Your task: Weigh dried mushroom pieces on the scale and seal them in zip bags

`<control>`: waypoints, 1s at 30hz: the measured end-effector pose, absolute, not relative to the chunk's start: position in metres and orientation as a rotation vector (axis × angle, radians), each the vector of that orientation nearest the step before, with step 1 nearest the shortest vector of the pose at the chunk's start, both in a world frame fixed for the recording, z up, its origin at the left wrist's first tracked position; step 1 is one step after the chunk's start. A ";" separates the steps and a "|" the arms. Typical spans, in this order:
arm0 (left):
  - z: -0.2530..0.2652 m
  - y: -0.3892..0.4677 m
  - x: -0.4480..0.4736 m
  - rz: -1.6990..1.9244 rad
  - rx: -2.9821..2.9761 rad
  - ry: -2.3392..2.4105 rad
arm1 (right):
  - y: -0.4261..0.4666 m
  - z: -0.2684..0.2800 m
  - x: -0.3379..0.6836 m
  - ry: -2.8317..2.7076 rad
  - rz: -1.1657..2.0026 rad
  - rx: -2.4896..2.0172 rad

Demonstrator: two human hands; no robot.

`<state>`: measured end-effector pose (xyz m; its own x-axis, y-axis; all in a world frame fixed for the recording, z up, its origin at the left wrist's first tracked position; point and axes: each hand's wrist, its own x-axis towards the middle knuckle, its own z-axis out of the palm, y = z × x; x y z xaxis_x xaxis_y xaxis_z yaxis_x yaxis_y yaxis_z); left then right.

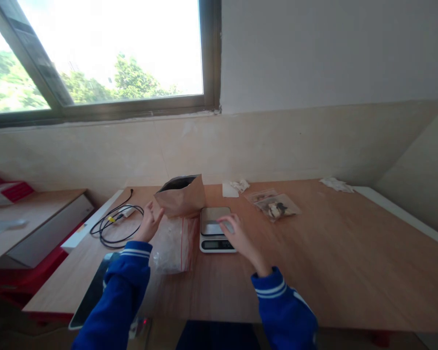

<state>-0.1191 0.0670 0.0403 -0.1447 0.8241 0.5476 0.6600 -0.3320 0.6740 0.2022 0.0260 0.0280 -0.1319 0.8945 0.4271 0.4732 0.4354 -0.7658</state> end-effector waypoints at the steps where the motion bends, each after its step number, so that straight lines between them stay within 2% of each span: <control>1: 0.037 0.053 -0.121 1.489 2.013 1.759 | 0.014 0.017 0.207 -1.714 0.623 -1.199; 3: 0.029 0.021 -0.120 1.447 2.143 1.819 | -0.010 -0.001 0.214 -1.601 0.724 -1.246; 8: 0.015 -0.033 -0.094 0.972 2.335 1.820 | -0.063 -0.017 0.215 -1.380 0.989 -1.322; 13: 0.034 -0.018 -0.065 1.136 2.301 1.854 | -0.093 -0.012 0.220 -1.086 1.239 -1.331; 17: 0.054 -0.001 -0.064 1.265 2.241 1.830 | -0.100 -0.011 0.236 -1.023 1.197 -1.328; 21: 0.051 -0.007 -0.072 1.281 2.218 1.809 | -0.099 -0.015 0.253 -0.943 1.114 -1.351; 30: 0.011 -0.044 -0.077 0.975 2.160 1.799 | -0.096 -0.029 0.270 -0.853 1.121 -1.445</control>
